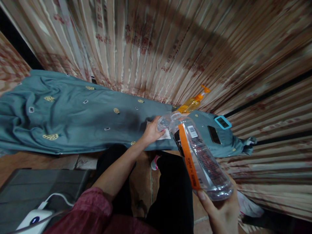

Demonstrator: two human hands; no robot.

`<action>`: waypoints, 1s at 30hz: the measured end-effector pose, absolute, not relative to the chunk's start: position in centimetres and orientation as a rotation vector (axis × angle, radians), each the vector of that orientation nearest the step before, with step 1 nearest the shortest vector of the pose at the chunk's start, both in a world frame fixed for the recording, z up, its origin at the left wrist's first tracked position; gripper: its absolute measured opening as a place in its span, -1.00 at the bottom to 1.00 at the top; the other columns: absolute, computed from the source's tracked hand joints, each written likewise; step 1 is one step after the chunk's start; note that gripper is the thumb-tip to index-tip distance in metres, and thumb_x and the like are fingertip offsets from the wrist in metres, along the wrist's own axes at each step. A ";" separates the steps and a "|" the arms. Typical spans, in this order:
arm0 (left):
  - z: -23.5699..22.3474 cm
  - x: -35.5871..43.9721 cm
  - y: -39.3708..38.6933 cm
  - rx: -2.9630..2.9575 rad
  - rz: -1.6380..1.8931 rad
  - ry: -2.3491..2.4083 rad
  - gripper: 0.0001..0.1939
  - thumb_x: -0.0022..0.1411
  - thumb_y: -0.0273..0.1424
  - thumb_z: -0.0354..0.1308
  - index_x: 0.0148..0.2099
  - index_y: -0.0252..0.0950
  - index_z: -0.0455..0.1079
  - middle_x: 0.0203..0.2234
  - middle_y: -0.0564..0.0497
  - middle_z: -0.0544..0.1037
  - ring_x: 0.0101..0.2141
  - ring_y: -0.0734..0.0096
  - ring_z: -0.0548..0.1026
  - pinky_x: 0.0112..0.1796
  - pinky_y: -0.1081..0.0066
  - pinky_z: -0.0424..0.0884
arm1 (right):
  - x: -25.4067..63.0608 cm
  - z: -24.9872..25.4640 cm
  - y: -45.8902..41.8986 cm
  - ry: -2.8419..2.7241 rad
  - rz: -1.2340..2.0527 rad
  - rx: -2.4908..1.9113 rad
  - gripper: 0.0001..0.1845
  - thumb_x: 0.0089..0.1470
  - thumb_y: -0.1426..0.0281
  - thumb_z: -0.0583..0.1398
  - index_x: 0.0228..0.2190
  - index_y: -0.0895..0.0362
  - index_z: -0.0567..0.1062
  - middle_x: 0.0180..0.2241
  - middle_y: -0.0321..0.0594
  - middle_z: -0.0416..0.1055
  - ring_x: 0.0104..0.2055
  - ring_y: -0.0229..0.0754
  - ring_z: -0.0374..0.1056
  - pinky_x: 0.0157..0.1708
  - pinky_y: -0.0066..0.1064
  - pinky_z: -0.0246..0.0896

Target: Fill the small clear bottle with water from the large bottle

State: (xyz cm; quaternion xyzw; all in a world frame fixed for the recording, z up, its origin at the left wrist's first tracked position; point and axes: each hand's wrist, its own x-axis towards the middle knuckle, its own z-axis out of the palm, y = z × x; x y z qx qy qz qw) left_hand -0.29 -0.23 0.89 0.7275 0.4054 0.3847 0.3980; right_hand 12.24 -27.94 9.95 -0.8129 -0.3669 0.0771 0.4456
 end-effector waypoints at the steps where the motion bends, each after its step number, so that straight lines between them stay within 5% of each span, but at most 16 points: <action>1: 0.9 -0.3 -0.2 1.843 0.978 1.026 -0.30 0.04 -0.42 0.38 0.22 -0.21 0.26 -0.05 -0.04 0.63 -0.02 0.10 0.62 0.04 0.13 0.54 | 12.3 9.9 -28.0 -0.911 0.187 -2.013 -0.04 -0.28 0.01 0.47 0.11 0.14 0.35 0.02 0.03 0.46 0.04 0.17 0.41 0.01 -0.08 0.32; 30: 1.0 -0.3 -0.3 1.847 0.978 1.040 -0.32 0.05 -0.43 0.36 0.22 -0.26 0.28 -0.04 -0.08 0.64 -0.03 0.11 0.62 0.05 0.14 0.53 | 13.0 9.7 -28.2 -0.954 0.153 -2.023 -0.05 -0.29 0.02 0.47 0.09 0.15 0.37 0.00 0.02 0.47 0.02 0.16 0.42 -0.03 -0.10 0.33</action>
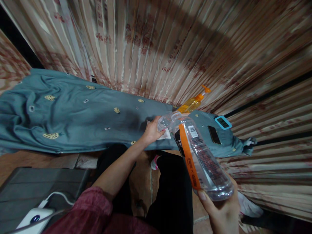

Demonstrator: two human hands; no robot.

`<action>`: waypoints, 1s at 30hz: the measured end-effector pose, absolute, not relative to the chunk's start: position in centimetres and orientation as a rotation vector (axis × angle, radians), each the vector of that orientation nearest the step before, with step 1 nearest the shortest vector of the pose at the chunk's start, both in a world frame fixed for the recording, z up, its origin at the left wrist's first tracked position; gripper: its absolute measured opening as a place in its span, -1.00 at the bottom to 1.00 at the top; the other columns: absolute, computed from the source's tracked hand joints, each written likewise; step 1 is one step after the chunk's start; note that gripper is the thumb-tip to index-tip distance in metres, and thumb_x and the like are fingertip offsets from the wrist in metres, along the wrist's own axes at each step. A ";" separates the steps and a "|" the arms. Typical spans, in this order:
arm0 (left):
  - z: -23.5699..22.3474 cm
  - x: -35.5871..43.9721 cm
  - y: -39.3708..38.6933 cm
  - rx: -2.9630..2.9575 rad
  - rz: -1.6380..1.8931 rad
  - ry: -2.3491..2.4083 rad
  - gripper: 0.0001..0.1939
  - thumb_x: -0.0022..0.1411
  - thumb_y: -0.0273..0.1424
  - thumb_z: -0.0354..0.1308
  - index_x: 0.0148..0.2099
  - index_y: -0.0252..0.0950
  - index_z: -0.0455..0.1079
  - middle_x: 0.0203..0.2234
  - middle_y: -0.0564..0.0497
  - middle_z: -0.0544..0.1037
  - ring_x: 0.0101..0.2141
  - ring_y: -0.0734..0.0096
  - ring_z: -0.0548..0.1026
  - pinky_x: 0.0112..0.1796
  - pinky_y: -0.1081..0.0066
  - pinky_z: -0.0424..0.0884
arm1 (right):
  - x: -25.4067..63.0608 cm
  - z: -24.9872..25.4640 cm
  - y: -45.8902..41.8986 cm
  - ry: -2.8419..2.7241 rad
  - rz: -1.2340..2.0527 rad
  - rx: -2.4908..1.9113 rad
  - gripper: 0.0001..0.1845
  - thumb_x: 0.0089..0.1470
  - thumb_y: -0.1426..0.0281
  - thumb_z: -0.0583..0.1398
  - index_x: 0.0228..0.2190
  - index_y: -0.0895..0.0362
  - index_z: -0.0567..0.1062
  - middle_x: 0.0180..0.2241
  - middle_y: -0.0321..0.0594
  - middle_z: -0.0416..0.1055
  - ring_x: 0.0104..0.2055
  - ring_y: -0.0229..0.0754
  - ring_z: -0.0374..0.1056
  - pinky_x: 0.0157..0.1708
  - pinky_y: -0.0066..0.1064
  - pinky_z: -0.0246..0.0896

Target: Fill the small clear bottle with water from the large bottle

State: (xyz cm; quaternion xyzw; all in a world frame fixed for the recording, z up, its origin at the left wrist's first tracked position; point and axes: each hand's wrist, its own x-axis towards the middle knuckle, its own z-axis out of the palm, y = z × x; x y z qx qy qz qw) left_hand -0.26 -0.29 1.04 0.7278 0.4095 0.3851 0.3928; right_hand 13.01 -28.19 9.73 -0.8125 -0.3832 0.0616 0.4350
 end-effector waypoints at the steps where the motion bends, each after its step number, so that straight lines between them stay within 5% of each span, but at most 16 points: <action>1: 1.1 -0.3 -0.3 1.849 0.973 1.043 -0.32 0.06 -0.43 0.36 0.22 -0.28 0.28 -0.03 -0.09 0.64 -0.02 0.11 0.62 0.05 0.14 0.53 | 13.1 9.7 -28.2 -0.953 0.151 -2.025 -0.05 -0.30 0.02 0.47 0.08 0.15 0.37 0.00 0.02 0.46 0.02 0.16 0.41 -0.03 -0.10 0.33; 30: 0.6 -0.2 0.0 1.832 1.015 1.018 -0.32 0.02 -0.44 0.37 0.20 -0.12 0.30 -0.05 -0.03 0.64 -0.02 0.06 0.62 0.05 0.10 0.55 | 13.1 9.8 -28.3 -0.970 0.172 -2.023 -0.04 -0.28 0.01 0.47 0.11 0.13 0.35 0.02 0.02 0.46 0.03 0.16 0.43 0.02 -0.05 0.31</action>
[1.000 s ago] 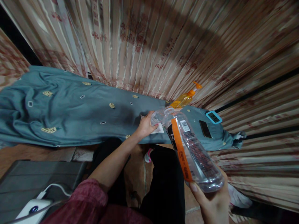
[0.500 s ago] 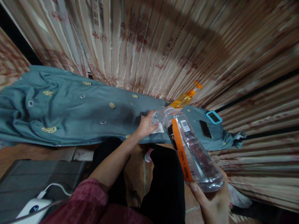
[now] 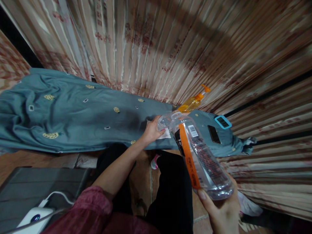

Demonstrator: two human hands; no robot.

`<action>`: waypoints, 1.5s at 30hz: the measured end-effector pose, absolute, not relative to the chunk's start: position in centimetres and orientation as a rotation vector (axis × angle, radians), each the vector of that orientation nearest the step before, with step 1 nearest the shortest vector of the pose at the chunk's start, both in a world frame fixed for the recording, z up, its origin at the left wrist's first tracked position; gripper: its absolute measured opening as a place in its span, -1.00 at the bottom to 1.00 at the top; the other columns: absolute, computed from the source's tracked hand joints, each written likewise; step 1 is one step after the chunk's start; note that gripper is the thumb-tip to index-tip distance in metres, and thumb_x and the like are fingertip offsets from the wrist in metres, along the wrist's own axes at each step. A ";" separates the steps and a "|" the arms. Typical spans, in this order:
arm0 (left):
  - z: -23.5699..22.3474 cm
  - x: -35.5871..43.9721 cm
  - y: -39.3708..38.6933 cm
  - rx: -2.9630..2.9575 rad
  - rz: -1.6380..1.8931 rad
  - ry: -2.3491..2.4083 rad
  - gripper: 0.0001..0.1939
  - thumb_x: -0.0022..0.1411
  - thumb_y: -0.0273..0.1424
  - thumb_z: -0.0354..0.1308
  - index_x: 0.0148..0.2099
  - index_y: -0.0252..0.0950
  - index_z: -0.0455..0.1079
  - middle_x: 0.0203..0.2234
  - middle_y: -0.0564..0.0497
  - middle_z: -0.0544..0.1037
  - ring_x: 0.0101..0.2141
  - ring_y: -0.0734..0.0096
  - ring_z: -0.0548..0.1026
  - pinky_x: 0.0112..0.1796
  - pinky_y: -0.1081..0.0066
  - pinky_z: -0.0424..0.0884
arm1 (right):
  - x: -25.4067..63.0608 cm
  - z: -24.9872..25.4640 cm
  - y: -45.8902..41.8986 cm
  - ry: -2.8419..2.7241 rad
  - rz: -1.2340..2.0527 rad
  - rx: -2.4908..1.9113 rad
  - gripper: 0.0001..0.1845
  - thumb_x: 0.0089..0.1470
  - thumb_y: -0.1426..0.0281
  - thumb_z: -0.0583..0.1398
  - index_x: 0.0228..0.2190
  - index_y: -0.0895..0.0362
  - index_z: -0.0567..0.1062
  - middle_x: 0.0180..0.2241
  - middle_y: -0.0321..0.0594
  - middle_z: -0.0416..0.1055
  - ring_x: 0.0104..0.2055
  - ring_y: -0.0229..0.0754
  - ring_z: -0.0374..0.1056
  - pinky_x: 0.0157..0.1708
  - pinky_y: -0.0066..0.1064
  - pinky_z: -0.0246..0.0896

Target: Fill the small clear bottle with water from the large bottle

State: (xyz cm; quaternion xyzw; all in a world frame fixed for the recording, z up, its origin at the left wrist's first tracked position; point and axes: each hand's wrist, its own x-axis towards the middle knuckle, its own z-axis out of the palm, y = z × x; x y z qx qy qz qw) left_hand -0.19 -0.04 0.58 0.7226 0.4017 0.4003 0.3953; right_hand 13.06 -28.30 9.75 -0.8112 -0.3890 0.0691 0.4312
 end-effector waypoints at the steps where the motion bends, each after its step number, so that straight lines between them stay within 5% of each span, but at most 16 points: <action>1: 0.6 -0.2 0.0 1.838 1.006 1.021 -0.31 0.03 -0.44 0.37 0.21 -0.15 0.29 -0.04 -0.04 0.64 -0.01 0.06 0.62 0.05 0.10 0.55 | 13.1 9.8 -28.3 -0.979 0.167 -2.024 -0.04 -0.28 0.01 0.47 0.11 0.14 0.35 0.02 0.03 0.47 0.02 0.17 0.43 0.02 -0.04 0.32; 7: 0.7 -0.1 -0.1 1.854 0.986 1.036 -0.30 0.04 -0.43 0.38 0.22 -0.26 0.29 -0.01 -0.08 0.63 0.00 0.10 0.62 0.06 0.18 0.54 | 13.1 9.8 -28.2 -0.981 0.150 -2.029 -0.06 -0.26 0.00 0.47 0.10 0.12 0.36 -0.01 0.01 0.49 0.00 0.17 0.45 -0.02 -0.03 0.35; 45: 0.7 -0.2 -0.1 1.864 0.985 1.044 -0.32 0.04 -0.42 0.37 0.22 -0.23 0.29 -0.05 -0.05 0.64 -0.03 0.09 0.63 0.04 0.16 0.55 | 13.1 9.7 -28.3 -0.990 0.135 -2.018 -0.06 -0.25 0.01 0.46 0.10 0.13 0.36 0.02 0.02 0.45 0.01 0.15 0.44 -0.04 -0.09 0.37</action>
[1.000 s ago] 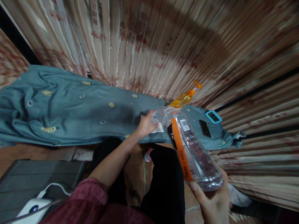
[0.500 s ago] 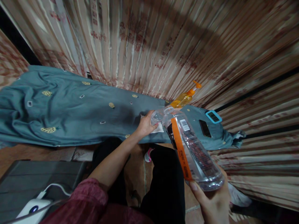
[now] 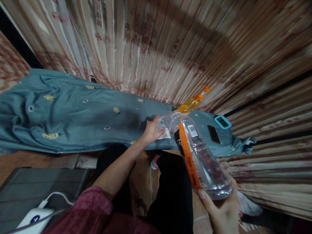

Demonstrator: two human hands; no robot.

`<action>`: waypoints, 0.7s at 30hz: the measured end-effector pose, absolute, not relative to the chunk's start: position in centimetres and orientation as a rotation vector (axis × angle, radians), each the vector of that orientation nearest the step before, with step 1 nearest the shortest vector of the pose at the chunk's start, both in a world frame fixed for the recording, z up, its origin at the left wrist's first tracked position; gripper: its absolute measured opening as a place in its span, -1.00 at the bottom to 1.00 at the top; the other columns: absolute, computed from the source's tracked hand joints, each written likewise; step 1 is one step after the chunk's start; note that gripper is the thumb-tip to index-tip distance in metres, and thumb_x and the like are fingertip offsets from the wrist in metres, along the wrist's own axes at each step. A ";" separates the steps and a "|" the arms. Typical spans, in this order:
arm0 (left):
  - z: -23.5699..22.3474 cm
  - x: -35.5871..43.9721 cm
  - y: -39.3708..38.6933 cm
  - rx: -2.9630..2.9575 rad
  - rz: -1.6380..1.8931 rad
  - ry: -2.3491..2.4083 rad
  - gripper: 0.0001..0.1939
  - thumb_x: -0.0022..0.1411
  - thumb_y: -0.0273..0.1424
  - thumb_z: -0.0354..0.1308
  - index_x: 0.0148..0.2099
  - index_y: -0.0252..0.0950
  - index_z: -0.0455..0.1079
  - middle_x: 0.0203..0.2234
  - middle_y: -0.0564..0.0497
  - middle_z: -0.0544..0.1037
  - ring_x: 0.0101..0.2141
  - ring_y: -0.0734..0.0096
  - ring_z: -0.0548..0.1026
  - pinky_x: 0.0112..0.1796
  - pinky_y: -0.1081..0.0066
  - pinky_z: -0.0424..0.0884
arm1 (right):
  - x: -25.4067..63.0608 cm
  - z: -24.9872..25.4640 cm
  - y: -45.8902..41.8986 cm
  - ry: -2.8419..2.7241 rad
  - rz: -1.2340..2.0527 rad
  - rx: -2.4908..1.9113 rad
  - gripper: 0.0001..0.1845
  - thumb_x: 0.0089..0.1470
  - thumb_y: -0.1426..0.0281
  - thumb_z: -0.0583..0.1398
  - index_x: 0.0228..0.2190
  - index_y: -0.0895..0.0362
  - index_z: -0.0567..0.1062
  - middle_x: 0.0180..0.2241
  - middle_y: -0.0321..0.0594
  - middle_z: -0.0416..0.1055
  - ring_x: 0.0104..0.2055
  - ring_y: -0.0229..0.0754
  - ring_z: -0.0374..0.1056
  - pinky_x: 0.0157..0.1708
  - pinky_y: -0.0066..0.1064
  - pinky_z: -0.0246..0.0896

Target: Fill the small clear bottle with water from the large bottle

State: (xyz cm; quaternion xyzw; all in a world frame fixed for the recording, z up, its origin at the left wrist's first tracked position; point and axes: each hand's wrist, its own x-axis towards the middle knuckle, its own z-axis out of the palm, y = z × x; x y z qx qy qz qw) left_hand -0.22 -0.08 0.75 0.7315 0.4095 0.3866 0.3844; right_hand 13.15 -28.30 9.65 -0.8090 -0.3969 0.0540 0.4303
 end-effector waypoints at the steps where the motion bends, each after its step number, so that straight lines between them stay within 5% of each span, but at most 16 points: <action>1: 0.7 -0.2 -0.1 1.862 0.993 1.039 -0.32 0.04 -0.42 0.37 0.22 -0.22 0.29 -0.05 -0.05 0.64 -0.02 0.10 0.63 0.04 0.16 0.55 | 13.2 9.6 -28.3 -1.000 0.132 -2.018 -0.07 -0.25 0.01 0.46 0.10 0.13 0.36 0.02 0.02 0.46 0.00 0.14 0.45 -0.05 -0.10 0.37; 21: 1.0 -0.3 -0.1 1.847 1.003 1.025 -0.33 0.03 -0.43 0.39 0.19 -0.25 0.32 -0.03 -0.07 0.64 -0.01 0.08 0.62 0.04 0.16 0.55 | 12.6 10.0 -28.0 -0.992 0.140 -2.019 -0.09 -0.22 -0.01 0.44 0.09 0.13 0.35 -0.02 0.01 0.48 -0.01 0.14 0.45 -0.02 -0.07 0.35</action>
